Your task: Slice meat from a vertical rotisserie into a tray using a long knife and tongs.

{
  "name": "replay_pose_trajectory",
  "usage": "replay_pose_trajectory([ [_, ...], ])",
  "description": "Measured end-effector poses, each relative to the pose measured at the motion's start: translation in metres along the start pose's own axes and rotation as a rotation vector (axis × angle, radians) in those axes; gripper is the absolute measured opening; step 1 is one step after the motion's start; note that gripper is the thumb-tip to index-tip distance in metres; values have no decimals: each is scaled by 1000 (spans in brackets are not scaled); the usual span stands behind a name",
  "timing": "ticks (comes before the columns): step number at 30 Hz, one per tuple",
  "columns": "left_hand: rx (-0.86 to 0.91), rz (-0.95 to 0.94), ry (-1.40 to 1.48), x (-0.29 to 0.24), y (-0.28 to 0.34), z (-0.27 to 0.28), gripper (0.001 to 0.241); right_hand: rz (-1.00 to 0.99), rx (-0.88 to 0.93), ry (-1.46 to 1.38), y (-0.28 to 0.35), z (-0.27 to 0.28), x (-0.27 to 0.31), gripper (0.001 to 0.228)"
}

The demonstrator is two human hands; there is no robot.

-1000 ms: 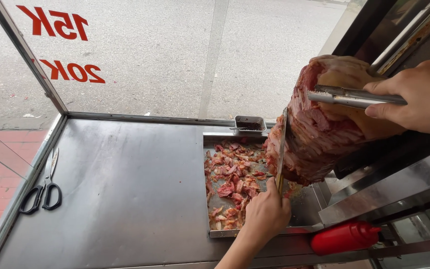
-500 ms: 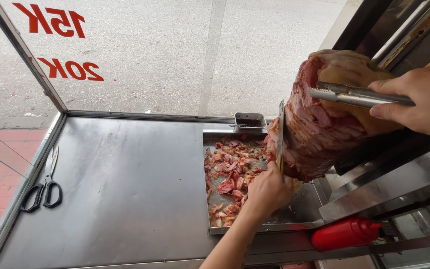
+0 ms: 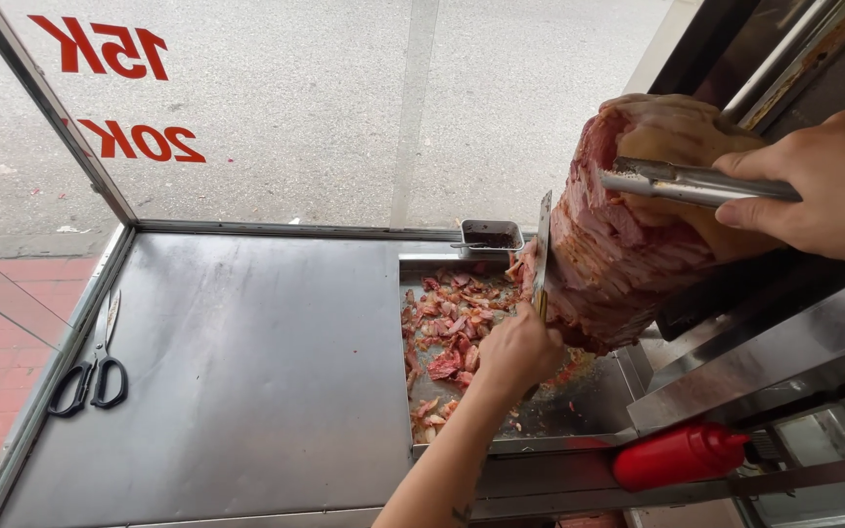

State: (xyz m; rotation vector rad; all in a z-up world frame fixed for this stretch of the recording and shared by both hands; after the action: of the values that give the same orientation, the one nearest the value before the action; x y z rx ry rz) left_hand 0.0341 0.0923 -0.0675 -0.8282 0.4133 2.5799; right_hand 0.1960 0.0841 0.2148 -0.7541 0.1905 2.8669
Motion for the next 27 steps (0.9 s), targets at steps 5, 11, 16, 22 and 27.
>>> replay_pose_trajectory([
  [5,-85,-18,24,19,58,-24,26,20,-47,-106,3,-6,-4,50],
  [11,89,85,25,9,13,4,31,57,-149,-236,17,-9,-2,45],
  [16,47,55,70,23,50,-30,49,30,-100,-225,22,-5,2,45],
  [22,181,90,119,21,13,-25,39,23,-116,-307,33,-14,0,26],
  [27,77,55,101,35,57,-42,60,6,-123,-378,45,-17,-3,34],
])
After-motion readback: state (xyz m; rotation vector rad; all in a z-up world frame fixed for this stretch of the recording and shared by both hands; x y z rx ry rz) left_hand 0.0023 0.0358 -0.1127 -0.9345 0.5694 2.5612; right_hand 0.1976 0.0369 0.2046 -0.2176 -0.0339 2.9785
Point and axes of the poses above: each hand's wrist, its own y-axis away from the middle knuckle, its own z-axis out of the back of the hand, x = y × z, the point moved 5 cm from there along -y, towards the middle knuckle, and after that the axes turned 14 degrees about -y, right-handed, at the moved point
